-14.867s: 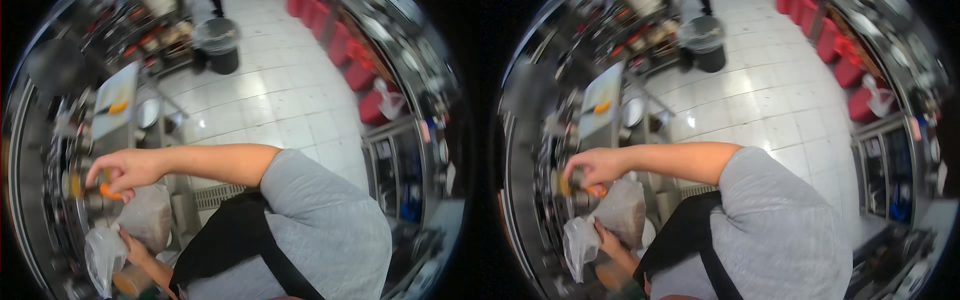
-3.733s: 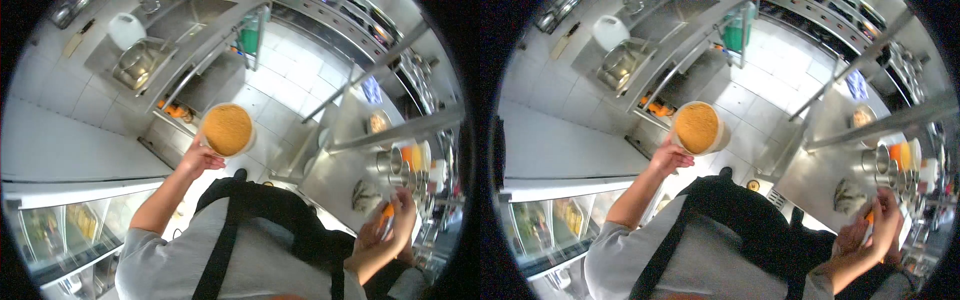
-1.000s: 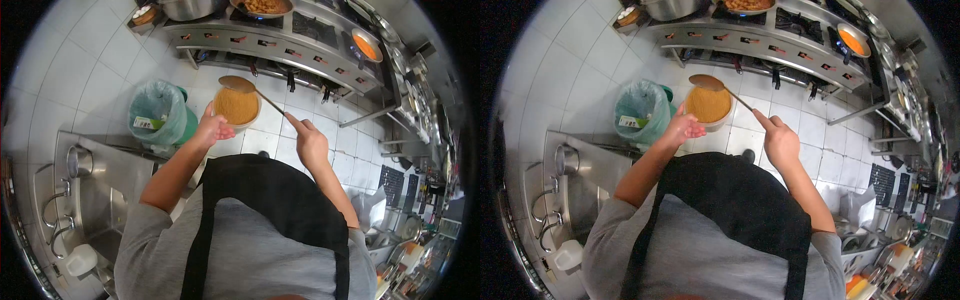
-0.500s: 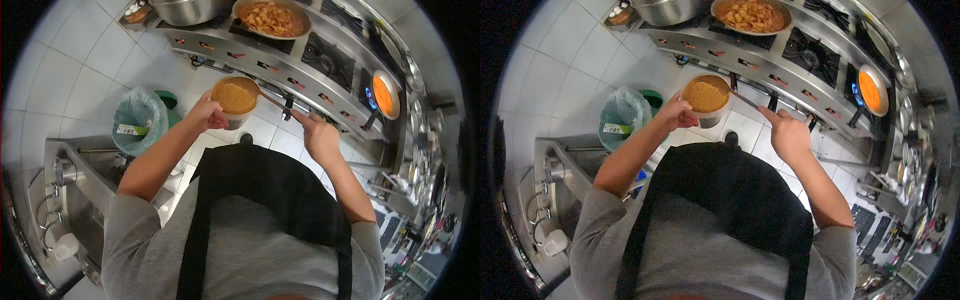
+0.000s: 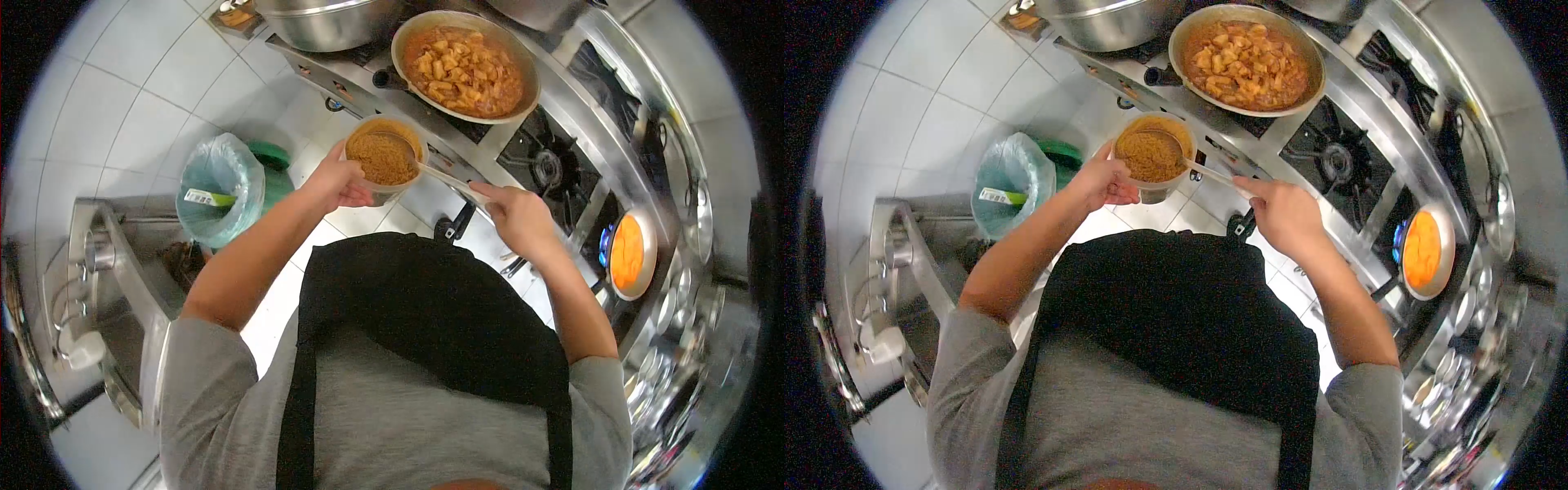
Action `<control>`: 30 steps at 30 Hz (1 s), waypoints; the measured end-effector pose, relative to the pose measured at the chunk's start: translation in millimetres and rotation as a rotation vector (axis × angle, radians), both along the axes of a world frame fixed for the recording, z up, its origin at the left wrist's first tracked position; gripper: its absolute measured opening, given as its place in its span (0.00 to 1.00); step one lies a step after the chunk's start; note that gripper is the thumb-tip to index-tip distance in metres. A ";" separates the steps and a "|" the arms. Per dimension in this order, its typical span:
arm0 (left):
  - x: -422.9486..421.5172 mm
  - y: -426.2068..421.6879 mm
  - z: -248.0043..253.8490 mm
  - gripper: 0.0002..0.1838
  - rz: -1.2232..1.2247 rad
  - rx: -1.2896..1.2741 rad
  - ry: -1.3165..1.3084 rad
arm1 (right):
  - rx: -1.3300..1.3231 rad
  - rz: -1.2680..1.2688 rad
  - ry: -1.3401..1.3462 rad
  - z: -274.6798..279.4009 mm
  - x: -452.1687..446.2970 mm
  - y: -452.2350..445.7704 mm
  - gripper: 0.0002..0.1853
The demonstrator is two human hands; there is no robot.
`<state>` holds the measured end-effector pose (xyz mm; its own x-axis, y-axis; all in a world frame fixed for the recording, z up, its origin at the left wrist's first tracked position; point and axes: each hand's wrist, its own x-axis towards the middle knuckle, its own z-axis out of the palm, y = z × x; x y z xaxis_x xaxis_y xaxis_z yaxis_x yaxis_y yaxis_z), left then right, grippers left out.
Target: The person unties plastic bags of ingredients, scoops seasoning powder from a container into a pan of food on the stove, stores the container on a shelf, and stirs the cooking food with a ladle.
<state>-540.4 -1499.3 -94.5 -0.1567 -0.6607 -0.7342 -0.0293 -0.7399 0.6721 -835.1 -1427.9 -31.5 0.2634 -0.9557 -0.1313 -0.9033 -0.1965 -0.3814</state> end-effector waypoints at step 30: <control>-80.1 39.5 -1.2 0.42 0.612 0.001 -0.002 | -0.020 -0.098 0.163 -57.3 -181.1 -291.0 0.20</control>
